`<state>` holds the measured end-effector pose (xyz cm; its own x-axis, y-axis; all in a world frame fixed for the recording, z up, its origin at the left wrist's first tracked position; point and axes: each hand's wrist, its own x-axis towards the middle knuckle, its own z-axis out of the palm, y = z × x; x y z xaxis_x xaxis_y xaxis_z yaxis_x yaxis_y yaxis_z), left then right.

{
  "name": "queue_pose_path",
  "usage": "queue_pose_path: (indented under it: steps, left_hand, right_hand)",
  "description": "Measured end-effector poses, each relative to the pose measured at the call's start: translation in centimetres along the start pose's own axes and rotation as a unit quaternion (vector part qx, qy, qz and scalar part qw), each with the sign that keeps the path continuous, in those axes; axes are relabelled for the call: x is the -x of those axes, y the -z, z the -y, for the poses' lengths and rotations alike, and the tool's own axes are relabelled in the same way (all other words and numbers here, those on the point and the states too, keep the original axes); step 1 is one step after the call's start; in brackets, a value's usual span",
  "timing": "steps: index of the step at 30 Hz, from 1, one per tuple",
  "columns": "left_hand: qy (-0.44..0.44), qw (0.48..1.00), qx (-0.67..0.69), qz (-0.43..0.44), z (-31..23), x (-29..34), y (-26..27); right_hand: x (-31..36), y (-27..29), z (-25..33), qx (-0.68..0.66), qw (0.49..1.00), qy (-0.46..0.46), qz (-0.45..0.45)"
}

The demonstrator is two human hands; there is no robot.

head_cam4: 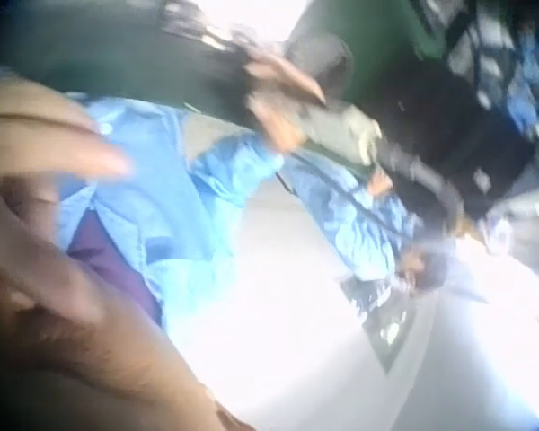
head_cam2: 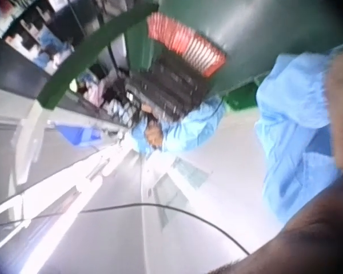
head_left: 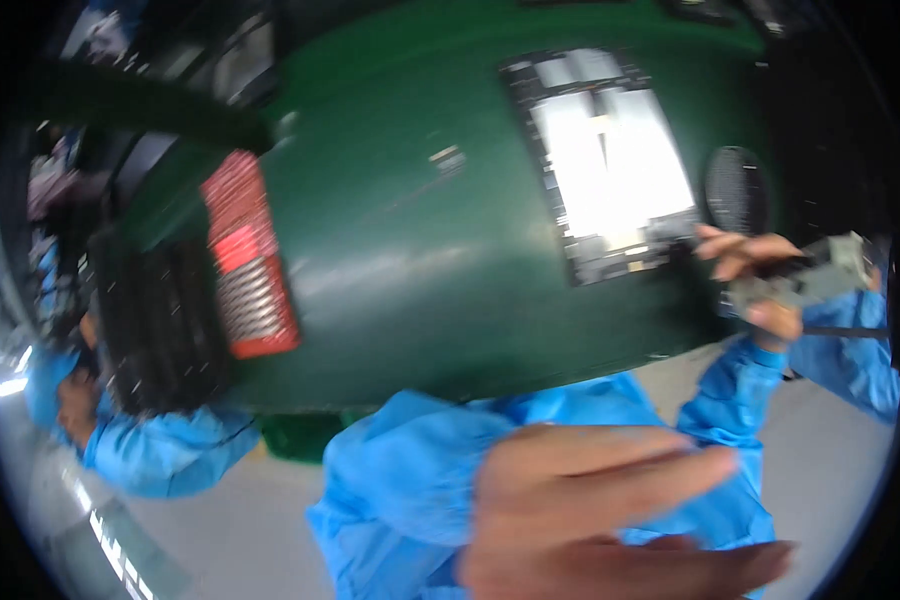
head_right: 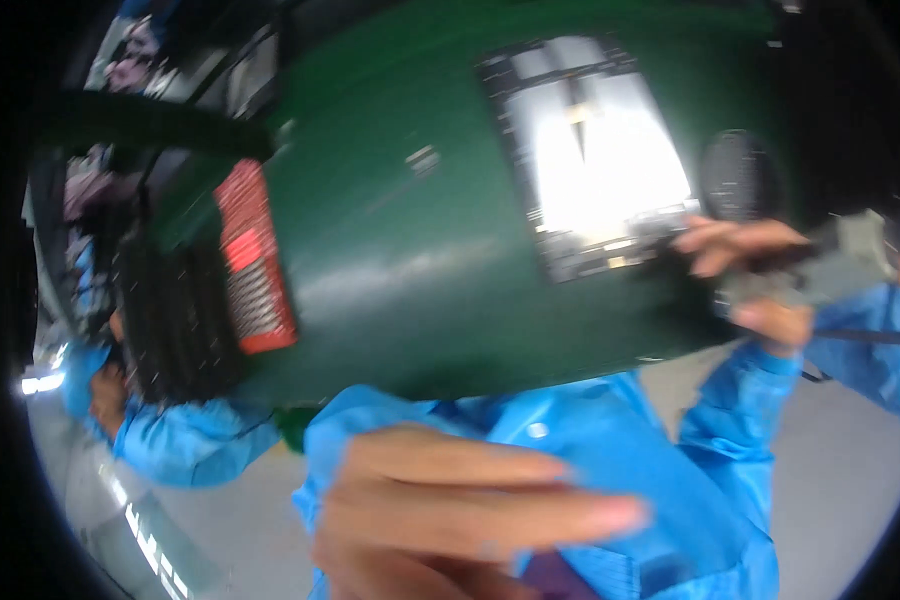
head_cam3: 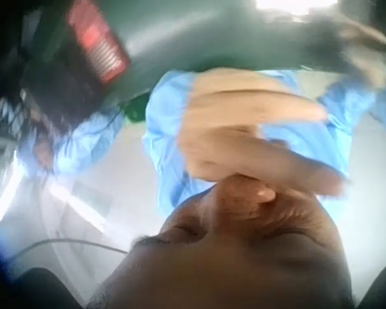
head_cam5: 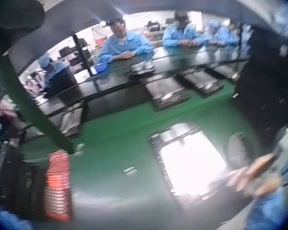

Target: The person assembles tablet devices by placing small components onto the tablet frames by hand, driving screws with an electric screwdriver, and moving the tablets along the workstation.

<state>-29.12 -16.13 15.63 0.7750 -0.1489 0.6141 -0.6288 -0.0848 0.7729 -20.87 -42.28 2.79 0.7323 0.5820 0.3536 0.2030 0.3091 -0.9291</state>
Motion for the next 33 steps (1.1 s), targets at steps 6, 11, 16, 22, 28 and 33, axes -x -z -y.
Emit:
queue_pose_path:
  steps: [6,11,16,22,28,33]
  left_hand:
    - [-0.010,0.987,0.127,0.097,1.6,5.2,2.2]
    - [0.270,0.942,0.108,-0.167,4.9,6.8,0.7]
    - [0.509,0.787,0.328,-0.119,10.6,6.9,0.9]
    - [0.550,0.769,0.313,-0.090,11.5,5.5,1.0]
    - [0.546,0.798,0.254,-0.014,15.3,3.3,-1.2]
    - [0.441,0.880,0.155,-0.086,12.5,0.0,-1.4]
  right_hand:
    - [0.5,2.0,-2.2,0.003,0.996,0.044,0.075]
    - [0.8,2.2,-1.3,-0.005,0.999,0.016,0.047]
    - [1.5,1.2,0.6,0.041,0.998,-0.033,-0.022]
    - [1.2,1.1,0.2,0.026,0.998,-0.051,0.041]
    - [2.2,1.6,0.3,-0.080,0.992,-0.101,0.005]
    - [3.6,2.5,3.5,-0.028,0.998,-0.056,-0.024]
